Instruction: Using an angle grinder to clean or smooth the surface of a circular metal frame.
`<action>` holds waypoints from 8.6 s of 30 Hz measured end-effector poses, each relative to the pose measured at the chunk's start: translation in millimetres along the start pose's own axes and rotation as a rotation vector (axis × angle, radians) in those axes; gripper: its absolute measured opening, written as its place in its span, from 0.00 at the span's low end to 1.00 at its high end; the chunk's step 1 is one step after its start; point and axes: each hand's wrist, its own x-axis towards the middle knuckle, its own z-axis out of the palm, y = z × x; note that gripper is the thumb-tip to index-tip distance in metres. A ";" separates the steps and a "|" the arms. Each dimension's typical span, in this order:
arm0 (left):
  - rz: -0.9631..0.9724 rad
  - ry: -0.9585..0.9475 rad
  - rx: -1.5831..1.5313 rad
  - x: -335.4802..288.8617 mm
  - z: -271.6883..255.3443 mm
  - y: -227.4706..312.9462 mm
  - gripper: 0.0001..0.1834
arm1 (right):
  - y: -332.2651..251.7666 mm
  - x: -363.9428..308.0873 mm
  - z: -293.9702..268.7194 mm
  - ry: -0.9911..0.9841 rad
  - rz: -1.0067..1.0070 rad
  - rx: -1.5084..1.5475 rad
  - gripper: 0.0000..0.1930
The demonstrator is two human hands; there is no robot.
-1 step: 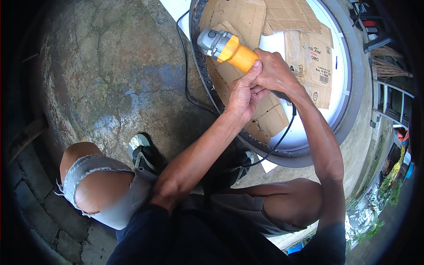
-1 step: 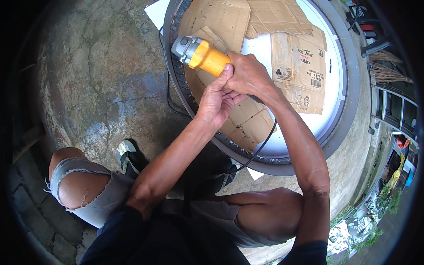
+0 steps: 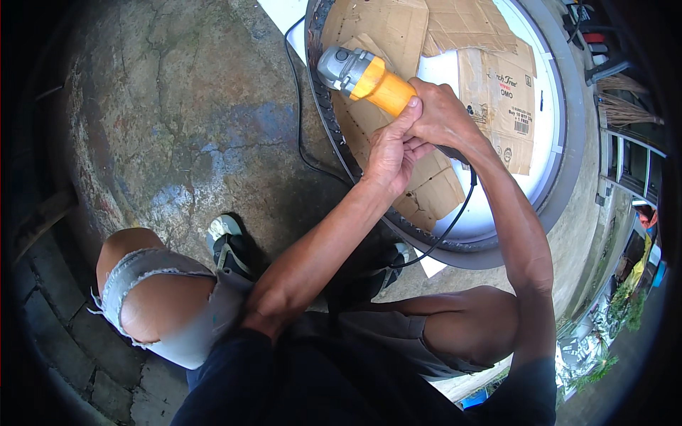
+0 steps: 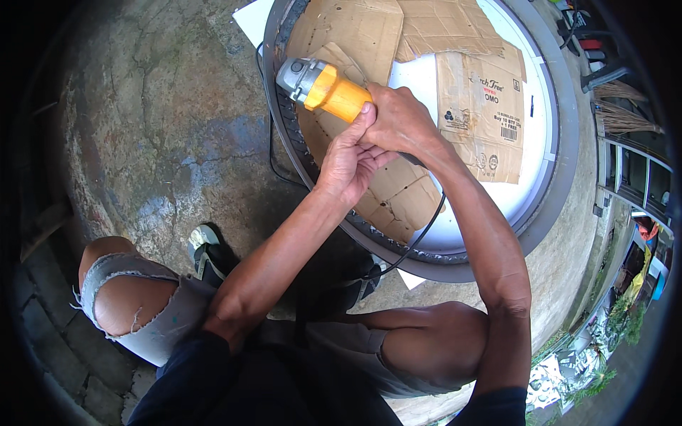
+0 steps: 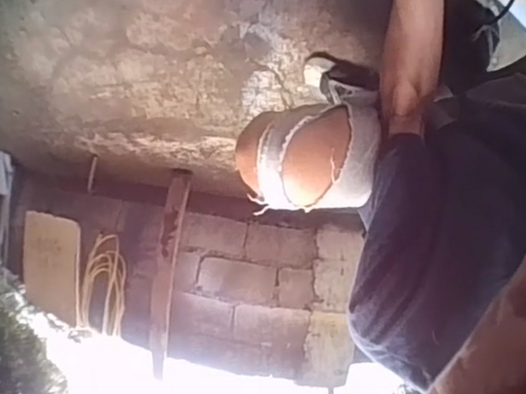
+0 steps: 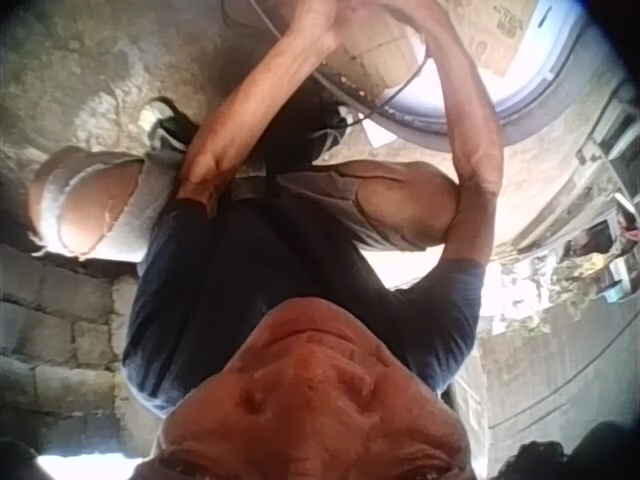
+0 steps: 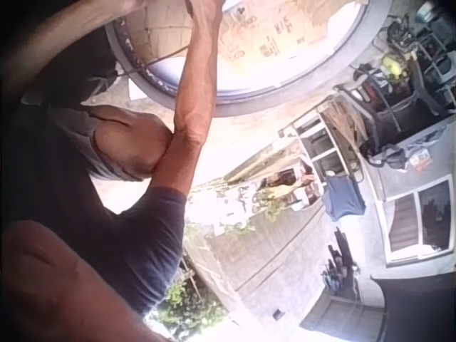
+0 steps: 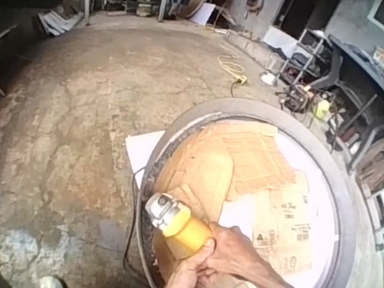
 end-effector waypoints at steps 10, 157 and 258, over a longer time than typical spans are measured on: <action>0.008 -0.012 0.038 5.4 4.1 5.2 0.31 | 0.5 0.6 0.3 0.047 0.033 0.005 0.20; 0.014 0.015 -0.025 8.4 6.4 6.7 0.33 | 3.1 7.2 8.6 0.058 -0.036 -0.008 0.18; 0.021 0.007 0.017 10.4 7.2 19.6 0.35 | -8.2 15.3 0.6 0.035 0.033 -0.043 0.17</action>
